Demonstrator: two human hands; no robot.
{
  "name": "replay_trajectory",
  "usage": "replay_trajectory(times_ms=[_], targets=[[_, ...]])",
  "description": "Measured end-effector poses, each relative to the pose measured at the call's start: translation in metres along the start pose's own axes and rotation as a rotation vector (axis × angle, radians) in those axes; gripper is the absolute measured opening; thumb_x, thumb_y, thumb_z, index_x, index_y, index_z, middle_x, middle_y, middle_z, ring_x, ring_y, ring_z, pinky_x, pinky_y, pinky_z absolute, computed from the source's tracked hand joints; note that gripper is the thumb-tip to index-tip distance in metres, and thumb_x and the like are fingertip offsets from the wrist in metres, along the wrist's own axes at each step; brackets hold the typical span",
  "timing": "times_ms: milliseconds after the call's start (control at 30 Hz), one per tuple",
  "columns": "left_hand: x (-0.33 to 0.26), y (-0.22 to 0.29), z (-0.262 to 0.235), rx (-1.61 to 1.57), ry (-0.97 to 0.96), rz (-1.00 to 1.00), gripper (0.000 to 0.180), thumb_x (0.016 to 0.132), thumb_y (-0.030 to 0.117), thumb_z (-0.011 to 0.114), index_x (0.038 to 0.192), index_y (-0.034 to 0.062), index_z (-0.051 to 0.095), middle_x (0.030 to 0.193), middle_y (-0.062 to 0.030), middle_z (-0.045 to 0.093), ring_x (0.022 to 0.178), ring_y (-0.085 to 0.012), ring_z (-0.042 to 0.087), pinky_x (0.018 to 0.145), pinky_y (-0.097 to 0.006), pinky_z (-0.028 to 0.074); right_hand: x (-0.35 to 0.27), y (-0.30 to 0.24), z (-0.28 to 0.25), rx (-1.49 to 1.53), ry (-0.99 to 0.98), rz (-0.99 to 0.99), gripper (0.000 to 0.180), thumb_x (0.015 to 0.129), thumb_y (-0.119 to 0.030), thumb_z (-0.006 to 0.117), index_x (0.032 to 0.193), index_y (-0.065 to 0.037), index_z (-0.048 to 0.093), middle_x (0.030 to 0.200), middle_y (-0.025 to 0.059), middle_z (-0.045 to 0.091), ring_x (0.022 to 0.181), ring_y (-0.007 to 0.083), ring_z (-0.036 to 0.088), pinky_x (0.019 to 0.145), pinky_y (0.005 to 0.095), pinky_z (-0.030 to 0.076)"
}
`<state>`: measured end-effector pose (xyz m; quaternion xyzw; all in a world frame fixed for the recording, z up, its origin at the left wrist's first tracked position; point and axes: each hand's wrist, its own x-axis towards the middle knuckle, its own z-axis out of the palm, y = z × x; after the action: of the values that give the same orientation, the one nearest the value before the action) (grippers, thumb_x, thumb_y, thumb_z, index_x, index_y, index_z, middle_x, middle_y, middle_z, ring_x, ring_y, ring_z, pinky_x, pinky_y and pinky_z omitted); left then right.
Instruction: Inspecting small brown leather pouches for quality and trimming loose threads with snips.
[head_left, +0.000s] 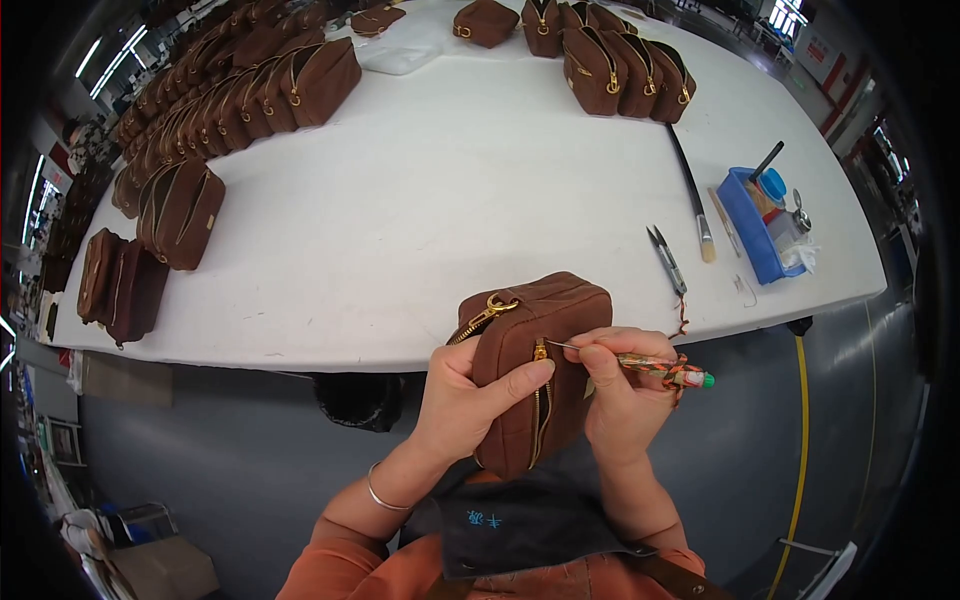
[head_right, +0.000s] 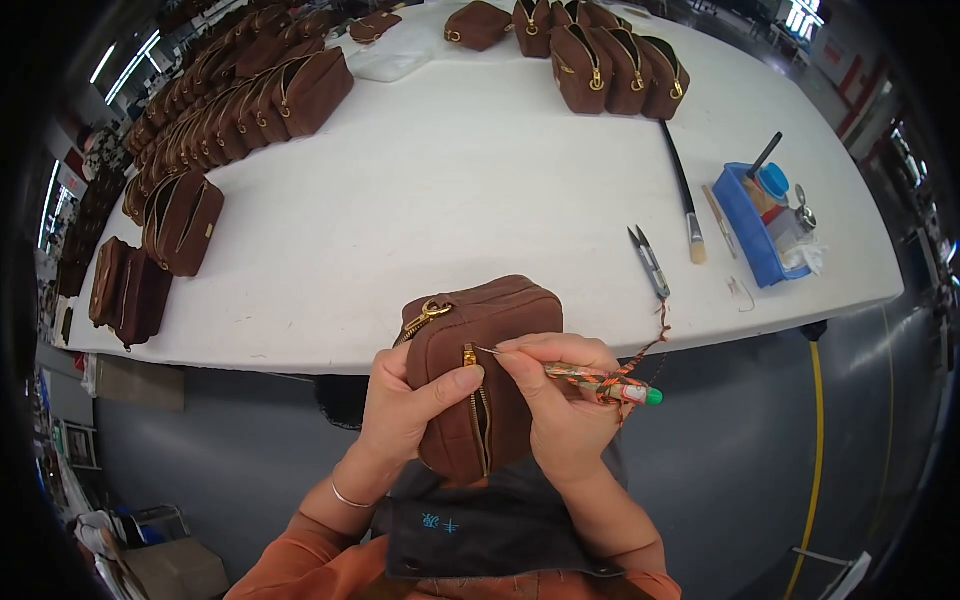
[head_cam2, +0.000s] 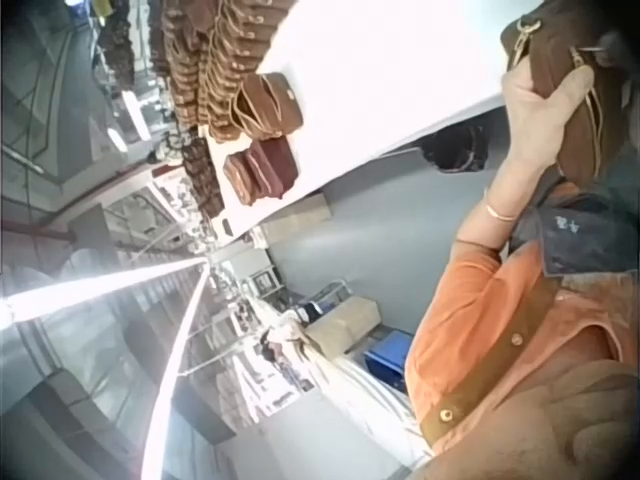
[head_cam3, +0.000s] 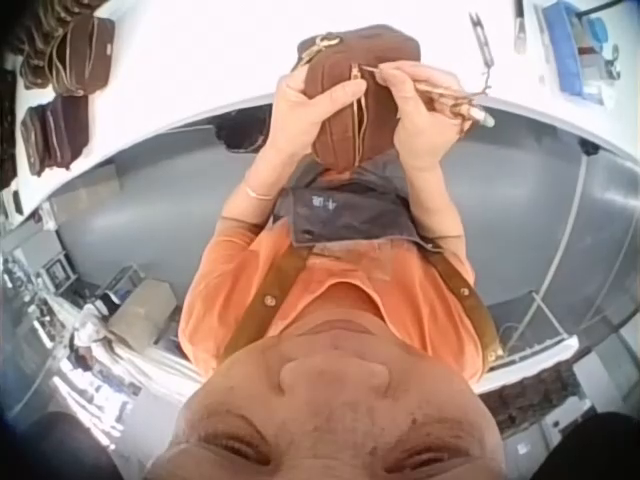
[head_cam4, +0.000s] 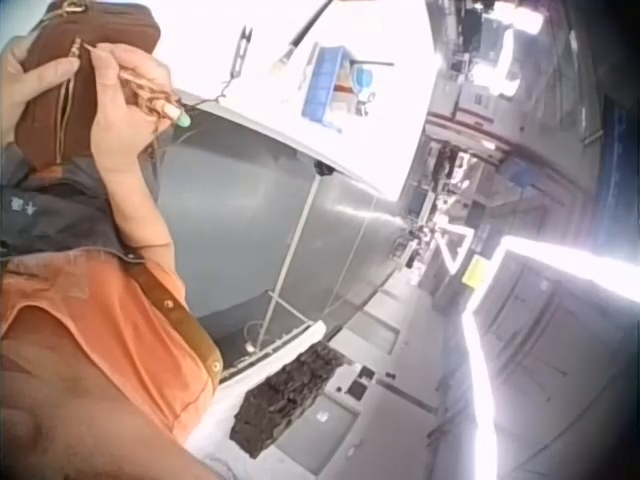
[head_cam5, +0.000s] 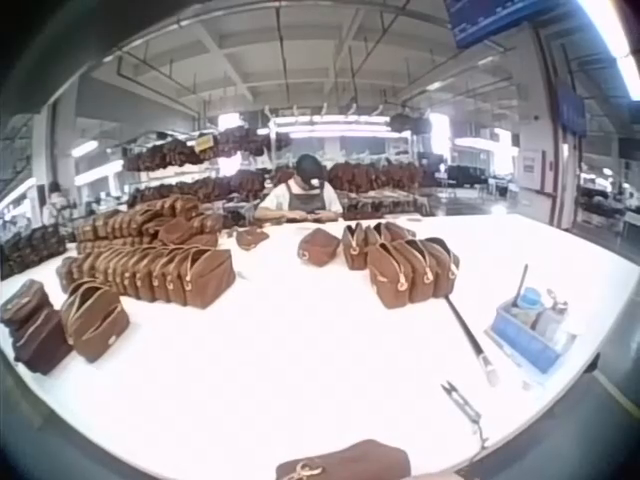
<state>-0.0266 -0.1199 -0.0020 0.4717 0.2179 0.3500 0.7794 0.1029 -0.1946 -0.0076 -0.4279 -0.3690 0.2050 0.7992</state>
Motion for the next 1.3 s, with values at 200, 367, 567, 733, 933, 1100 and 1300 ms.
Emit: replay_trajectory(times_ms=[200,367,567,733,933,1100,1300], targets=[[0.000,-0.001,-0.002,0.008,-0.001,0.002,0.023,0.089,0.007,0.072,0.110,-0.0012,0.069,0.099,-0.0034,0.071,0.087,-0.0084,0.064,0.076,-0.025,0.053,0.000,0.003,-0.001,-0.227,-0.069,-0.182,0.020,0.082,0.007,0.072,0.099,0.000,0.062,0.094,0.0147,0.070,0.082,0.0214,0.069,0.075,0.0281,0.056],[0.001,-0.006,-0.003,-0.013,-0.010,0.024,0.022,0.090,0.008,0.072,0.109,-0.0018,0.069,0.099,-0.0034,0.071,0.088,-0.0084,0.064,0.076,-0.025,0.053,0.001,0.012,0.002,-0.562,-0.188,-0.611,0.023,0.084,0.004,0.072,0.105,-0.002,0.061,0.096,0.0166,0.069,0.085,0.0259,0.069,0.073,0.0338,0.057],[0.013,-0.002,-0.010,-0.189,0.069,-0.058,0.022,0.090,0.006,0.069,0.112,-0.0003,0.068,0.103,-0.0053,0.070,0.090,-0.0112,0.065,0.078,-0.027,0.055,0.022,0.020,0.013,-0.584,-0.231,-0.557,0.025,0.081,0.006,0.073,0.104,0.000,0.065,0.095,0.0151,0.070,0.084,0.0266,0.069,0.072,0.0332,0.057],[0.033,0.021,-0.020,-0.344,0.163,0.049,0.031,0.094,0.008,0.063,0.124,0.0000,0.059,0.114,-0.0090,0.067,0.099,-0.0178,0.067,0.086,-0.033,0.057,0.027,-0.004,0.009,-0.082,0.093,-0.152,0.011,0.089,-0.001,0.069,0.098,0.003,0.063,0.084,0.0104,0.069,0.075,0.0143,0.066,0.071,0.0258,0.054],[0.072,0.006,-0.081,-0.511,0.231,-0.028,0.036,0.098,0.021,0.060,0.129,0.0031,0.053,0.124,-0.0132,0.063,0.109,-0.0253,0.064,0.092,-0.041,0.056,0.073,0.030,-0.049,-0.517,0.105,0.237,0.018,0.093,-0.014,0.067,0.103,0.002,0.065,0.073,0.0038,0.065,0.062,0.0098,0.061,0.056,0.0245,0.047],[0.072,-0.003,-0.089,-0.610,0.193,-0.044,0.037,0.099,0.024,0.059,0.129,0.0031,0.053,0.127,-0.0139,0.061,0.113,-0.0260,0.062,0.095,-0.042,0.055,0.083,0.061,-0.066,-1.250,-0.071,0.254,0.028,0.086,-0.021,0.071,0.106,-0.001,0.068,0.068,0.0079,0.065,0.059,0.0251,0.060,0.059,0.0371,0.047],[0.070,-0.007,-0.095,-0.692,0.144,-0.026,0.037,0.100,0.025,0.057,0.129,0.0025,0.054,0.127,-0.0138,0.061,0.114,-0.0254,0.062,0.096,-0.042,0.055,0.068,0.052,-0.058,-1.286,0.007,-0.016,0.030,0.089,-0.025,0.070,0.107,-0.001,0.068,0.086,0.0127,0.066,0.069,0.0242,0.063,0.062,0.0361,0.048]])
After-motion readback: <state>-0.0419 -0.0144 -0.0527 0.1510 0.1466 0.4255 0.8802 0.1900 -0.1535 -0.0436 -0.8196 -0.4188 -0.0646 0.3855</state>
